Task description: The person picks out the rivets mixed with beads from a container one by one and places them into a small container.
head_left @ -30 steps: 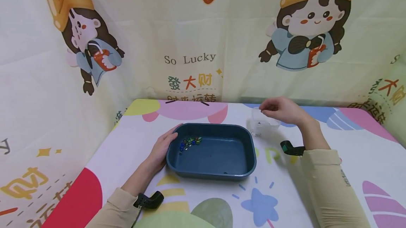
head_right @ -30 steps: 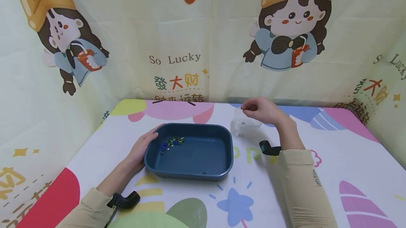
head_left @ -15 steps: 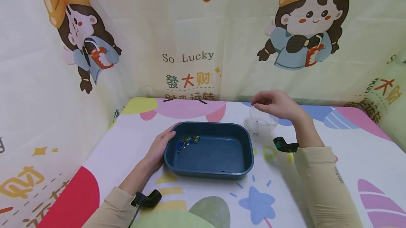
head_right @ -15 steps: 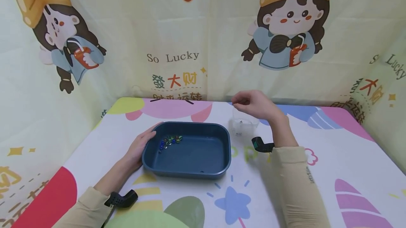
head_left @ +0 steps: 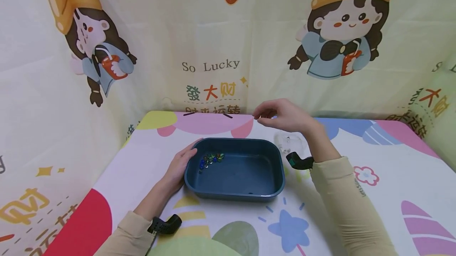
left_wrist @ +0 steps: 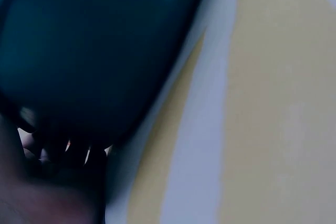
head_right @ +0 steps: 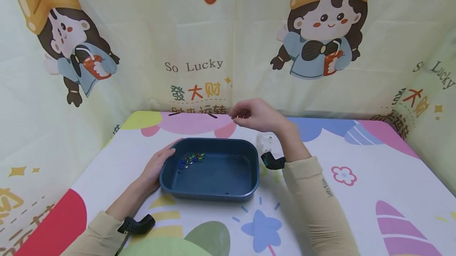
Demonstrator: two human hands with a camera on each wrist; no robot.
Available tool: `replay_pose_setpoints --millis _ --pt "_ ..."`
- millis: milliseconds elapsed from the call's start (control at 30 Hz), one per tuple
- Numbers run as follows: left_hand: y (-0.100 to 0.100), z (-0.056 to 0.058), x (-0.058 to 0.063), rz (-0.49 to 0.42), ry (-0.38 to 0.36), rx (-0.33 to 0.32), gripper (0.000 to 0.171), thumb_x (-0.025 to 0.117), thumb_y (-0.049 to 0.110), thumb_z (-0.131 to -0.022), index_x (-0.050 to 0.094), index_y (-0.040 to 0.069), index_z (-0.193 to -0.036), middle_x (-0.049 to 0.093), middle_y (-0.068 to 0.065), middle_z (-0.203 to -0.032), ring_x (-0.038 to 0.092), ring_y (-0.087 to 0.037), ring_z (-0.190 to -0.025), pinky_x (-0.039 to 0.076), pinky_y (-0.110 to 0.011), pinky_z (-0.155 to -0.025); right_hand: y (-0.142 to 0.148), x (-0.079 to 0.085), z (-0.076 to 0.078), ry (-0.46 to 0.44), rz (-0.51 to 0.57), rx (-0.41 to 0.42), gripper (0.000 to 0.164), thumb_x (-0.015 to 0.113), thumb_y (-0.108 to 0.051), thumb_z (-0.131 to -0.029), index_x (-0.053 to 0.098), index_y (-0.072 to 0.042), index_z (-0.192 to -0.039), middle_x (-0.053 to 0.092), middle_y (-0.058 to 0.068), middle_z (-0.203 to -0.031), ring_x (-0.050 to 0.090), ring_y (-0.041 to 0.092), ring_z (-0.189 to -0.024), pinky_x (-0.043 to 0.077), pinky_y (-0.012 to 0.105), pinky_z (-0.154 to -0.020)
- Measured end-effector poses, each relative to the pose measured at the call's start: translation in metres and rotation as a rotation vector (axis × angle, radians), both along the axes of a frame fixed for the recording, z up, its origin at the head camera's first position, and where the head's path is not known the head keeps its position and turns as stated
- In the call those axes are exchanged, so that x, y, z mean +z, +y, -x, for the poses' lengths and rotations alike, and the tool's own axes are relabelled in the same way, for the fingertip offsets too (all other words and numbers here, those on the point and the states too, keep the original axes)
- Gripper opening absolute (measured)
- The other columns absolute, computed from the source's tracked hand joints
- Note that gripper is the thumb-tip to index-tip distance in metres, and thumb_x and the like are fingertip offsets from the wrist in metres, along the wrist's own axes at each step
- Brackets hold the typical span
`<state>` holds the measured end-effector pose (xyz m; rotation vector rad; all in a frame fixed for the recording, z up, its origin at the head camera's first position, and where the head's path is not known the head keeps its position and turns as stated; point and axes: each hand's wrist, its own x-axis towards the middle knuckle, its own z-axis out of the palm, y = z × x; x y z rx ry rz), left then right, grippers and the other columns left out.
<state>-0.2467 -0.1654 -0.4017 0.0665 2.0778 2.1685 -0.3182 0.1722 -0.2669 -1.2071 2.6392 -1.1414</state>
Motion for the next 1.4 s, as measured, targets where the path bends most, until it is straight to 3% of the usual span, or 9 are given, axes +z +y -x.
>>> replay_pose_setpoints --millis 267,600,867,1133,1400 --pt "0.0 -0.001 -0.001 -0.005 -0.004 -0.004 0.046 0.036 0.021 -0.11 0.044 0.014 -0.154 0.042 -0.004 -0.157 0.032 -0.021 -0.147 0.023 -0.041 -0.12 -0.028 -0.006 0.001 0.014 0.02 0.107 0.019 0.07 -0.002 -0.092 0.073 -0.003 -0.111 0.071 0.004 -0.104 0.066 0.019 -0.091 0.057 0.038 -0.085" --pt "0.0 0.001 -0.002 -0.007 0.009 -0.002 0.046 0.036 0.022 -0.11 0.045 0.013 -0.153 0.042 -0.005 -0.156 0.031 -0.022 -0.147 0.023 -0.042 -0.12 -0.057 -0.011 0.001 0.017 -0.029 0.144 0.018 0.07 -0.007 -0.093 0.074 -0.005 -0.111 0.071 0.005 -0.102 0.066 0.018 -0.087 0.058 0.034 -0.078" --pt "0.002 0.001 -0.001 0.01 0.001 0.007 0.045 0.037 0.024 -0.109 0.046 0.014 -0.153 0.044 -0.005 -0.155 0.033 -0.023 -0.146 0.023 -0.044 -0.12 -0.077 -0.025 0.005 0.024 -0.074 0.244 0.016 0.069 -0.009 -0.094 0.074 -0.006 -0.108 0.07 -0.002 -0.096 0.062 0.013 -0.082 0.055 0.03 -0.079" --pt "0.001 0.002 -0.001 0.026 0.012 -0.006 0.046 0.037 0.025 -0.109 0.045 0.013 -0.153 0.043 -0.007 -0.156 0.035 -0.025 -0.145 0.025 -0.045 -0.119 -0.09 -0.044 0.009 -0.006 -0.071 0.364 0.017 0.068 -0.004 -0.092 0.072 0.003 -0.108 0.07 0.001 -0.095 0.065 0.011 -0.083 0.057 0.028 -0.08" --pt "-0.001 0.002 -0.002 -0.009 0.011 -0.027 0.046 0.037 0.023 -0.11 0.044 0.011 -0.154 0.041 -0.008 -0.157 0.032 -0.025 -0.147 0.023 -0.045 -0.12 -0.099 -0.053 0.009 -0.006 -0.107 0.401 0.017 0.068 -0.007 -0.093 0.072 0.001 -0.108 0.069 -0.001 -0.095 0.063 0.009 -0.083 0.056 0.027 -0.082"
